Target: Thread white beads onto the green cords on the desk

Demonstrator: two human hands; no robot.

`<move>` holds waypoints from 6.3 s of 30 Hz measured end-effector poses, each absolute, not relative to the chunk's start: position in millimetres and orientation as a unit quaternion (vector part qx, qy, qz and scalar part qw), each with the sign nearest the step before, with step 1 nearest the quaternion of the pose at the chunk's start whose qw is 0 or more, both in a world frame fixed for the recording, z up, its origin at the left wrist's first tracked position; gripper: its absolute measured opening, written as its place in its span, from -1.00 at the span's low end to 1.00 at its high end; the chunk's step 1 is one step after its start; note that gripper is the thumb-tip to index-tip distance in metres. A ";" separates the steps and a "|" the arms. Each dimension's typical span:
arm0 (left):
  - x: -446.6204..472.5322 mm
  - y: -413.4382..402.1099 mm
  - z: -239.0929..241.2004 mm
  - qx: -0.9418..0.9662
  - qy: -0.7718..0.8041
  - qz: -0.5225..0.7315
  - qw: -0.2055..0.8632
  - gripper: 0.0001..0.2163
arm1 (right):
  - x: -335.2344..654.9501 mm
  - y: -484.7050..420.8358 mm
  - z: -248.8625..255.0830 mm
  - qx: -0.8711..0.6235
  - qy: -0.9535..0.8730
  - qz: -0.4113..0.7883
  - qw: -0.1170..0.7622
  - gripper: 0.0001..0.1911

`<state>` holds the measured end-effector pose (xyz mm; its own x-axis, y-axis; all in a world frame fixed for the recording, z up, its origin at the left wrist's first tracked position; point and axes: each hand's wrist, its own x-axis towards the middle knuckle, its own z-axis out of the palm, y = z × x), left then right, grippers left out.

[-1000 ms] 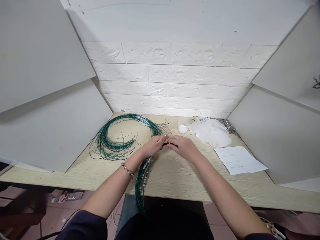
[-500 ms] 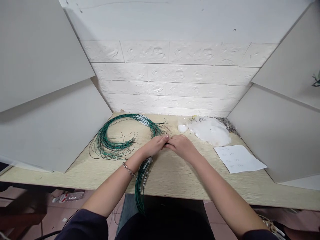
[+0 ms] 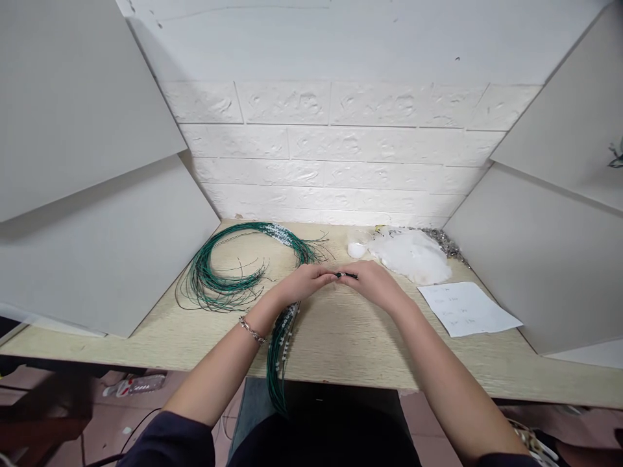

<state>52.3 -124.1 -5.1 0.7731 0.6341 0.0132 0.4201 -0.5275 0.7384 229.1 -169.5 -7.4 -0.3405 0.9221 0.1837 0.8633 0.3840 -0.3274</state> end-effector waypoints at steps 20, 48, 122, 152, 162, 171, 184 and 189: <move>62.7 -139.8 -14.0 0.855 0.431 0.133 0.258 -0.34 | 196.9 -158.3 -33.5 -0.529 -0.845 -0.008 0.083 -0.80; 55.5 -118.4 -19.2 0.839 0.459 0.192 0.220 -0.58 | 259.2 -190.9 14.9 -0.620 -0.767 0.030 0.161 -0.61; 70.6 -143.6 -9.4 0.937 0.318 0.093 0.111 -0.67 | 246.4 -179.8 -41.2 -0.528 -0.838 0.019 0.136 -0.73; 66.3 -140.3 1.1 0.923 0.343 0.095 0.145 -0.66 | 250.2 -185.6 -27.6 -0.529 -0.789 0.180 0.254 -0.70; 68.0 -131.8 -12.6 0.929 0.326 0.102 0.144 -0.73 | 240.4 -175.4 -39.4 -0.492 -0.593 0.533 0.349 -0.68; 69.4 -139.5 -11.4 0.929 0.342 0.079 0.118 -0.72 | 233.6 -173.8 -51.8 -0.550 -0.634 0.386 0.384 -0.64; 71.0 -150.0 -8.2 0.939 0.328 0.044 0.097 -0.69 | 237.5 -182.0 -43.0 -0.557 -0.655 0.339 0.381 -0.84; 68.8 -148.7 -7.7 0.935 0.335 0.049 0.105 -0.67 | 248.6 -175.3 -48.4 -0.497 -0.578 0.499 0.412 -0.82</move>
<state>68.8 -148.7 -7.7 0.7701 0.6376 0.0216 0.6167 -0.7527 0.2304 248.6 -175.3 -48.4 -0.1661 0.9859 -0.0200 0.1636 0.0075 -0.9865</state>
